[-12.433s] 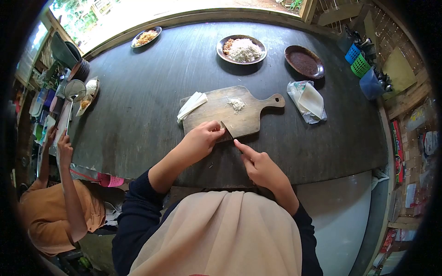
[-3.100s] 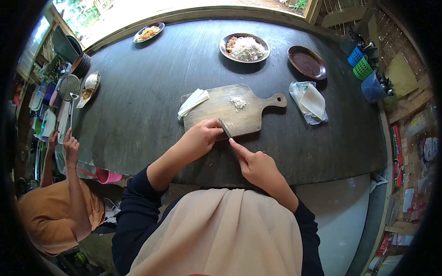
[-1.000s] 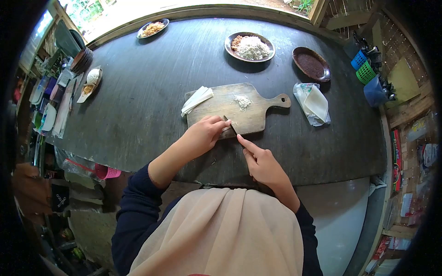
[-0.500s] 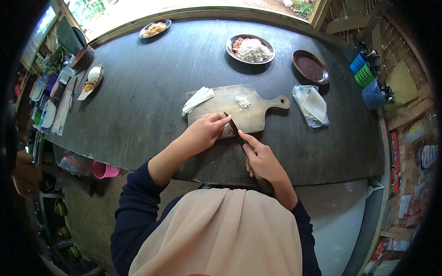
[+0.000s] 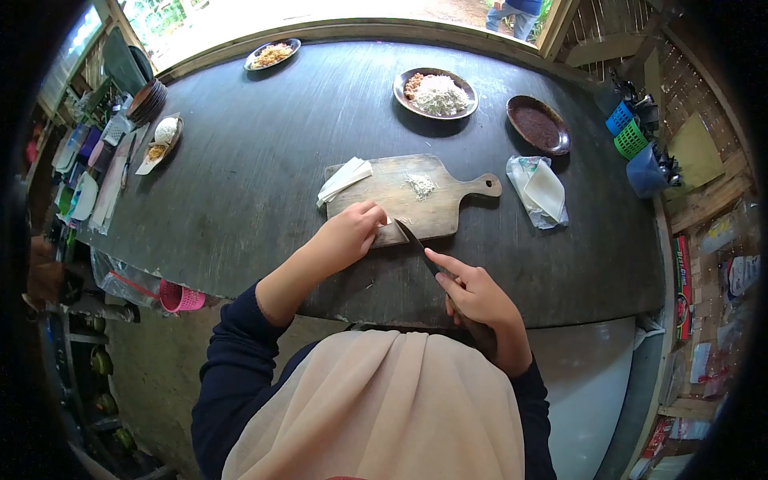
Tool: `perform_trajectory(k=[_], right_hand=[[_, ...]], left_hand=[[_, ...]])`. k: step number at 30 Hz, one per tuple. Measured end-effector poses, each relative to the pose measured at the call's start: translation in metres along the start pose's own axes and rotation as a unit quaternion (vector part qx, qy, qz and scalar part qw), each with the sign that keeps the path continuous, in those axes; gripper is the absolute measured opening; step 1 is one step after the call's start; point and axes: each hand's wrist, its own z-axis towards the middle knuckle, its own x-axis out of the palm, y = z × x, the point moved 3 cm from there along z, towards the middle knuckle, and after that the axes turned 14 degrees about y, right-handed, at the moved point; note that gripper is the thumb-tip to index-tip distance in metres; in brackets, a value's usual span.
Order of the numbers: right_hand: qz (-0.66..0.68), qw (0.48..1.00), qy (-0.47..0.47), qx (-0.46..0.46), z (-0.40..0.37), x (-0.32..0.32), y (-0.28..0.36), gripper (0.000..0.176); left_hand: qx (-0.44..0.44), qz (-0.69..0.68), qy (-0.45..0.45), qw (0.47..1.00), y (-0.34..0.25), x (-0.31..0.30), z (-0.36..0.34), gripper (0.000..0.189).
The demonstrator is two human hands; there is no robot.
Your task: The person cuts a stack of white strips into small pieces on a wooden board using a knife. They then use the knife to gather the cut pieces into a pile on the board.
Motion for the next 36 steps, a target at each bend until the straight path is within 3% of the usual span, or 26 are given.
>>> perform_trajectory(k=[6,13,20,22,26,28,31,35,36], right_hand=[[-0.009,0.999,-0.051,-0.003,-0.004,-0.019,0.008,0.046],[-0.069,0.997,-0.002,-0.029,-0.006,-0.029,-0.004,0.047],[-0.046,0.998,-0.04,-0.026,-0.007,-0.041,0.003,0.048],[-0.071,0.997,0.018,-0.03,-0.006,-0.036,0.005,0.048],[-0.089,0.996,0.006,-0.02,0.003,-0.039,0.009,0.049],[-0.079,0.996,-0.045,-0.022,0.008,-0.044,0.008,0.05],[-0.083,0.996,0.001,-0.036,0.01,-0.037,0.011,0.049],[-0.078,0.997,0.003,-0.021,0.014,-0.036,0.011,0.049],[-0.068,0.997,-0.039,-0.012,0.014,-0.039,0.01,0.048]], left_hand=[[0.004,0.009,0.008,1.0,0.002,0.001,0.0,0.009],[0.023,-0.009,-0.005,1.0,0.003,0.001,0.0,0.009],[0.038,-0.027,-0.013,0.999,0.004,0.0,0.001,0.013],[0.037,-0.039,0.007,0.999,0.002,-0.002,0.0,0.016],[0.054,-0.039,0.004,0.998,0.003,-0.003,-0.001,0.018],[0.063,-0.028,-0.008,0.998,0.002,-0.003,-0.002,0.02],[0.055,-0.035,0.0,0.998,0.001,-0.004,-0.002,0.022],[0.052,-0.039,0.005,0.998,-0.001,-0.005,-0.002,0.023],[0.054,-0.034,0.007,0.998,-0.001,-0.004,-0.002,0.024]])
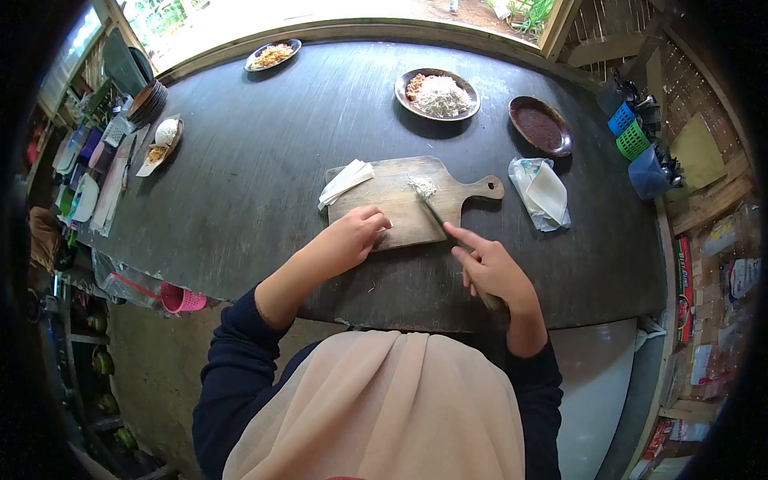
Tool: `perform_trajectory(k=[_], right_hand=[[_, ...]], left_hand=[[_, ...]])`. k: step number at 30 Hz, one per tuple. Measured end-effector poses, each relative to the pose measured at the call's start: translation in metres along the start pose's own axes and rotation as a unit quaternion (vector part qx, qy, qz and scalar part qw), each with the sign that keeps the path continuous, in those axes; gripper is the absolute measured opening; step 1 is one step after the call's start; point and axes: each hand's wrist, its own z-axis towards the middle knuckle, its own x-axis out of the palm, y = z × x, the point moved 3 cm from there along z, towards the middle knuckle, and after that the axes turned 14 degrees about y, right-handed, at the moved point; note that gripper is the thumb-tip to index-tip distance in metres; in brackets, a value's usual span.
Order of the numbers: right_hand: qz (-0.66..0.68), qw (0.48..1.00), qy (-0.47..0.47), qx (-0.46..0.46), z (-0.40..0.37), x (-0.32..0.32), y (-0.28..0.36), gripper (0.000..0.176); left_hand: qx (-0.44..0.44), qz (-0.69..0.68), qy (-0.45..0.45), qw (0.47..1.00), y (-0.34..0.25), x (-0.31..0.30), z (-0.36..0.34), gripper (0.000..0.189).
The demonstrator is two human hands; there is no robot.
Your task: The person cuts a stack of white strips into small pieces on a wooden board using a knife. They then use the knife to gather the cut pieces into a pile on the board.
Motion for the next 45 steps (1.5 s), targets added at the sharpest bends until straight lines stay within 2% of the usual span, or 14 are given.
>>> perform_trajectory(k=[1,5,7,11,13,23,29,34,45], right_hand=[[0.009,0.999,-0.041,0.012,-0.001,-0.003,-0.001,0.047],[0.043,0.998,-0.033,-0.018,-0.013,-0.002,-0.004,0.044],[-0.014,1.0,0.013,0.003,-0.017,-0.002,-0.016,0.042],[-0.024,1.0,-0.011,-0.013,-0.024,-0.007,-0.03,0.043],[-0.036,0.998,-0.022,-0.057,-0.025,-0.01,-0.026,0.043],[-0.024,0.997,-0.017,-0.078,0.019,0.029,0.013,0.047],[-0.035,0.996,-0.026,-0.082,0.037,0.033,0.026,0.045],[0.013,0.993,-0.045,-0.104,0.04,0.031,0.02,0.041],[0.114,0.986,-0.048,-0.112,0.042,0.027,0.006,0.044]], left_hand=[[0.002,0.004,0.002,1.0,0.0,0.001,0.0,0.025],[0.004,0.007,0.0,1.0,0.001,0.001,-0.001,0.025],[0.008,0.008,0.006,1.0,0.0,0.001,-0.001,0.025],[0.014,0.003,0.001,1.0,0.001,0.003,0.001,0.024],[0.006,0.001,0.001,1.0,-0.002,0.002,0.001,0.022],[0.037,0.0,-0.024,0.999,0.005,0.011,0.007,0.022],[0.019,-0.028,-0.025,0.999,-0.002,0.009,0.005,0.032],[0.016,0.09,-0.073,0.993,-0.005,0.01,0.007,0.045],[-0.046,0.136,-0.051,0.988,-0.005,0.02,0.011,0.05]])
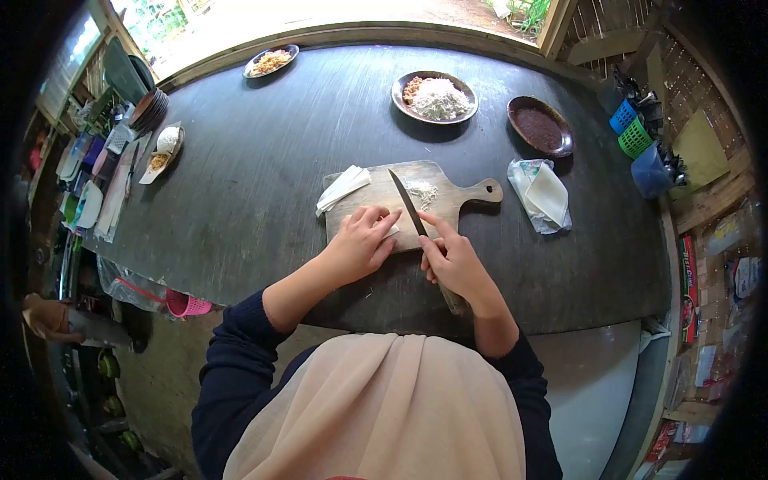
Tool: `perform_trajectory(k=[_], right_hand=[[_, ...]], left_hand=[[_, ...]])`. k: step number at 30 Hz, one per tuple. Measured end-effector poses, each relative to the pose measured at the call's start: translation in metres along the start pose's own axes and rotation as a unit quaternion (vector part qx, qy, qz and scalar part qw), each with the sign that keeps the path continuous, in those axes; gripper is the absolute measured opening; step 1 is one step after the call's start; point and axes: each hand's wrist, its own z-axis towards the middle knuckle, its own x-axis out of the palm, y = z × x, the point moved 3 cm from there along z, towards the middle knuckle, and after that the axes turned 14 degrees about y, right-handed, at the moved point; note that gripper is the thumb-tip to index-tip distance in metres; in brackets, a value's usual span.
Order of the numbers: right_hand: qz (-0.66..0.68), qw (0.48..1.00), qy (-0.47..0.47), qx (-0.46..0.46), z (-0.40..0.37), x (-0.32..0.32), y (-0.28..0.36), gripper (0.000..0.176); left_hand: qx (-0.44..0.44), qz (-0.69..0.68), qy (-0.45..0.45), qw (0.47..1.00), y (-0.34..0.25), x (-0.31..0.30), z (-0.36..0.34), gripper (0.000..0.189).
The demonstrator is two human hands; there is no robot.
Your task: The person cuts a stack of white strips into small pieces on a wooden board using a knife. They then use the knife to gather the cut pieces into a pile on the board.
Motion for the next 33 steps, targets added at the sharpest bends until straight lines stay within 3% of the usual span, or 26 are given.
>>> perform_trajectory(k=[20,33], right_hand=[[0.015,1.0,0.013,-0.016,-0.0025,0.0015,0.0007,0.046],[0.003,1.0,-0.011,-0.026,-0.0032,-0.0011,0.0017,0.047]], left_hand=[[-0.011,-0.008,-0.005,1.0,0.0023,0.0039,0.0022,0.051],[-0.016,-0.032,-0.02,0.999,0.0037,-0.0032,0.0018,0.04]])
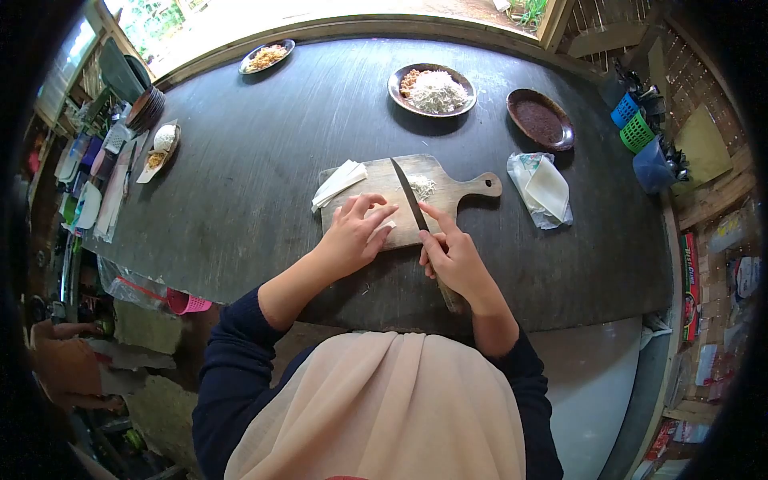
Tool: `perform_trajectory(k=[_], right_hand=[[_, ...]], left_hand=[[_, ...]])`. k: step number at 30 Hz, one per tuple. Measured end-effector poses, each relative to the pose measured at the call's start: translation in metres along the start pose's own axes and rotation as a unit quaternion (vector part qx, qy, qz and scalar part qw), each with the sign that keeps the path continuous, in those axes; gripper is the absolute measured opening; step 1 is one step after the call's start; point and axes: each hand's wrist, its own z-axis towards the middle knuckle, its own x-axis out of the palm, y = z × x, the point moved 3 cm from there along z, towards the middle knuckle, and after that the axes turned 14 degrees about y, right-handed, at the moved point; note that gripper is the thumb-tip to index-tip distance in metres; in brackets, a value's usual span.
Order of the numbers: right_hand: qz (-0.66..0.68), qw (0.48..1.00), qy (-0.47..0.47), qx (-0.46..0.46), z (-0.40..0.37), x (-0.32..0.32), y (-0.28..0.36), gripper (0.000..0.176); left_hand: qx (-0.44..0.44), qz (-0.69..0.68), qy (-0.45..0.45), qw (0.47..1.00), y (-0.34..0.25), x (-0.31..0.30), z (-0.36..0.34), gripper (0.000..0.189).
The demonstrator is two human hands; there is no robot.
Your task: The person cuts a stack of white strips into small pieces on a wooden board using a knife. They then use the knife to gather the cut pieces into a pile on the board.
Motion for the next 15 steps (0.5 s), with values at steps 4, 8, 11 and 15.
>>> perform_trajectory(k=[4,8,11,15], right_hand=[[0.115,0.992,0.052,0.008,-0.003,0.001,0.006,0.047],[0.161,0.983,0.078,-0.029,-0.003,0.002,0.003,0.048],[0.174,0.978,0.101,-0.047,-0.003,0.005,0.005,0.048],[0.178,0.976,0.115,-0.043,-0.003,0.005,0.006,0.048]], left_hand=[[0.036,-0.151,-0.079,0.985,0.0,-0.008,0.004,0.033],[-0.011,-0.382,-0.031,0.924,-0.001,-0.016,0.007,0.025],[0.003,-0.524,-0.008,0.852,0.005,-0.011,0.009,0.023],[0.018,-0.577,-0.009,0.817,0.014,-0.004,0.01,0.021]])
